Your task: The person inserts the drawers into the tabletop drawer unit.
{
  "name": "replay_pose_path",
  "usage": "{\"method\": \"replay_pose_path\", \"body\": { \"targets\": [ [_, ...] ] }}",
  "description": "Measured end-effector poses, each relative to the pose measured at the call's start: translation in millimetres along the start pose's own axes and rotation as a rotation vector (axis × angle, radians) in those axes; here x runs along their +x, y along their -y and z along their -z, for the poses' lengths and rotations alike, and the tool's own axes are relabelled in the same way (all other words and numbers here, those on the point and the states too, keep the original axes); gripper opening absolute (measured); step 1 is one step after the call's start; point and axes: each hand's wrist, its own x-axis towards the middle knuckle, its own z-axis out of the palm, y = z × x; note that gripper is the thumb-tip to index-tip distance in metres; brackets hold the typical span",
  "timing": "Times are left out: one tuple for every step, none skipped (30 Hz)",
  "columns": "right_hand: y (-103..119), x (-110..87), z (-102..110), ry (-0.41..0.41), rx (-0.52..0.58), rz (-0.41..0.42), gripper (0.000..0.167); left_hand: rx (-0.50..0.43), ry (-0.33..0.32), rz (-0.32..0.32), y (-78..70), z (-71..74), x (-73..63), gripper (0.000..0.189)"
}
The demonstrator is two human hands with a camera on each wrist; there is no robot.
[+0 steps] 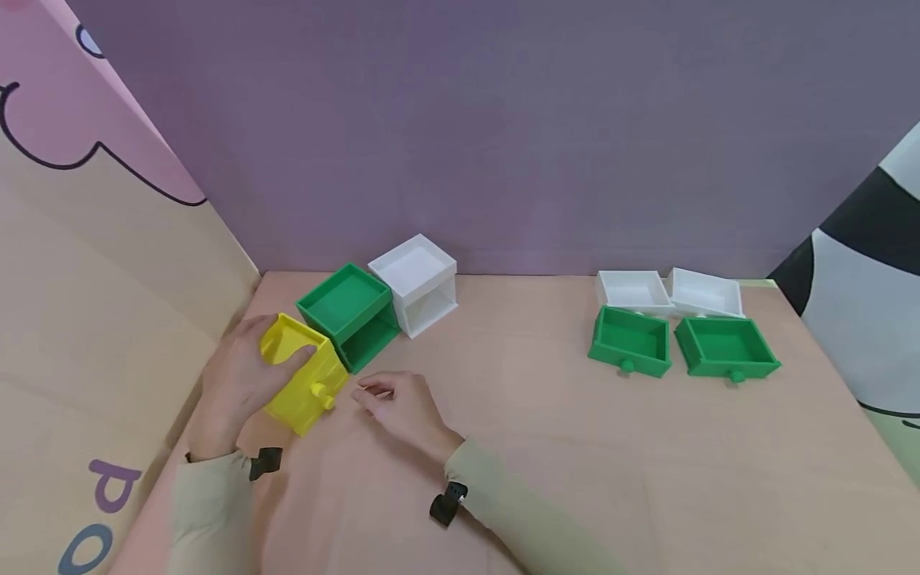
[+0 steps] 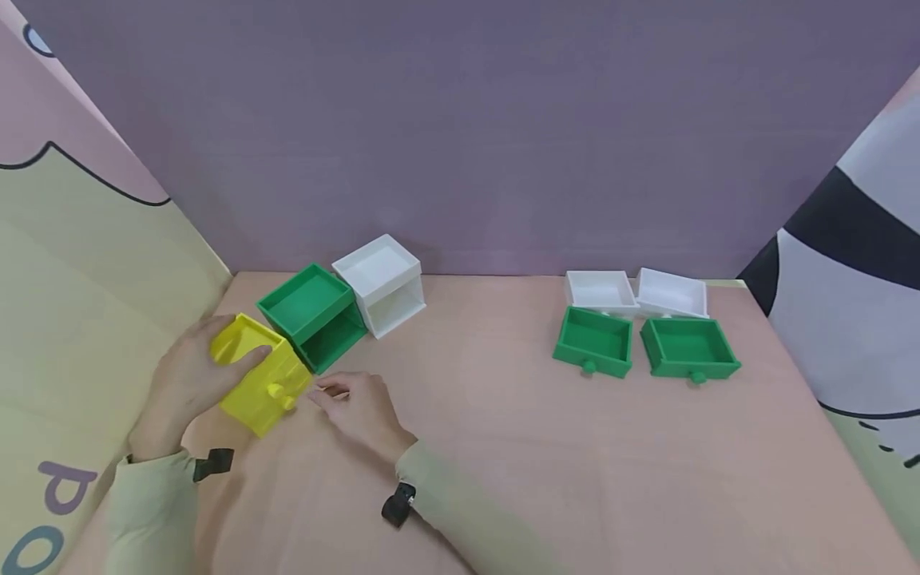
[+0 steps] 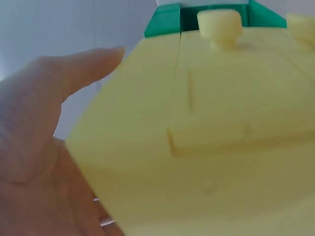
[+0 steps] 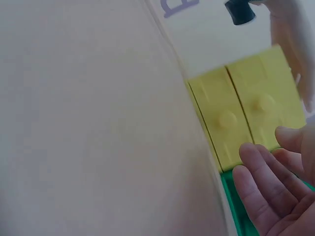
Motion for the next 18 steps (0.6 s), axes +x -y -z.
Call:
{"method": "replay_pose_path", "body": {
  "targets": [
    [-1,-1.3,6,-0.009,0.002,-0.012,0.025,-0.013,-0.024,-0.005,-2.8,-1.3,1.2,0.086],
    [-1,-2.7,13,-0.015,0.004,-0.026,0.025,-0.024,-0.054,-0.009,-5.5,-2.9,2.8,0.084],
    [-2,-4.1,19,-0.021,0.000,-0.038,0.025,-0.039,-0.085,-0.009,-8.5,-4.8,4.4,0.082],
    [-2,-4.9,26,-0.025,-0.005,-0.045,0.025,-0.061,-0.111,-0.008,-11.5,-6.5,5.9,0.081],
    [-3,-5.8,33,-0.031,-0.007,-0.051,0.025,-0.081,-0.137,-0.009,-14.4,-8.5,7.7,0.080],
    [-3,-6.8,40,-0.036,-0.012,-0.055,0.025,-0.102,-0.158,-0.012,-17.2,-10.5,9.4,0.079],
    [-4,-8.0,47,-0.046,-0.016,-0.058,0.025,-0.117,-0.174,-0.018,-20.8,-12.9,11.6,0.079],
    [-5,-9.5,55,-0.056,-0.023,-0.062,0.025,-0.126,-0.184,-0.026,-23.9,-15.1,13.6,0.078],
    [-6,-11.3,62,-0.067,-0.029,-0.065,0.024,-0.134,-0.182,-0.032,-26.6,-17.2,15.3,0.079],
    [-6,-13.3,69,-0.079,-0.030,-0.073,0.023,-0.136,-0.171,-0.036,-28.8,-19.0,16.6,0.081],
    [-7,-15.7,76,-0.088,-0.030,-0.086,0.023,-0.129,-0.161,-0.042,-30.6,-20.4,17.7,0.082],
    [-8,-18.1,81,-0.098,-0.032,-0.095,0.022,-0.120,-0.151,-0.048,-31.6,-21.6,18.5,0.083],
    [-10,-20.6,87,-0.105,-0.034,-0.104,0.022,-0.111,-0.137,-0.051,-32.3,-22.6,19.1,0.084],
    [-11,-23.1,92,-0.115,-0.038,-0.110,0.022,-0.102,-0.123,-0.053,-32.7,-23.6,19.6,0.085],
    [-12,-25.5,98,-0.125,-0.034,-0.116,0.022,-0.092,-0.108,-0.056,-33.0,-24.5,20.2,0.086],
    [-14,-27.7,103,-0.134,-0.040,-0.121,0.021,-0.082,-0.097,-0.058,-33.2,-25.4,20.9,0.087],
    [-15,-29.8,108,-0.143,-0.046,-0.121,0.021,-0.072,-0.092,-0.062,-33.4,-26.4,21.9,0.086],
    [-16,-31.9,114,-0.154,-0.052,-0.122,0.020,-0.064,-0.090,-0.064,-33.7,-27.5,23.1,0.086]
  ]
}}
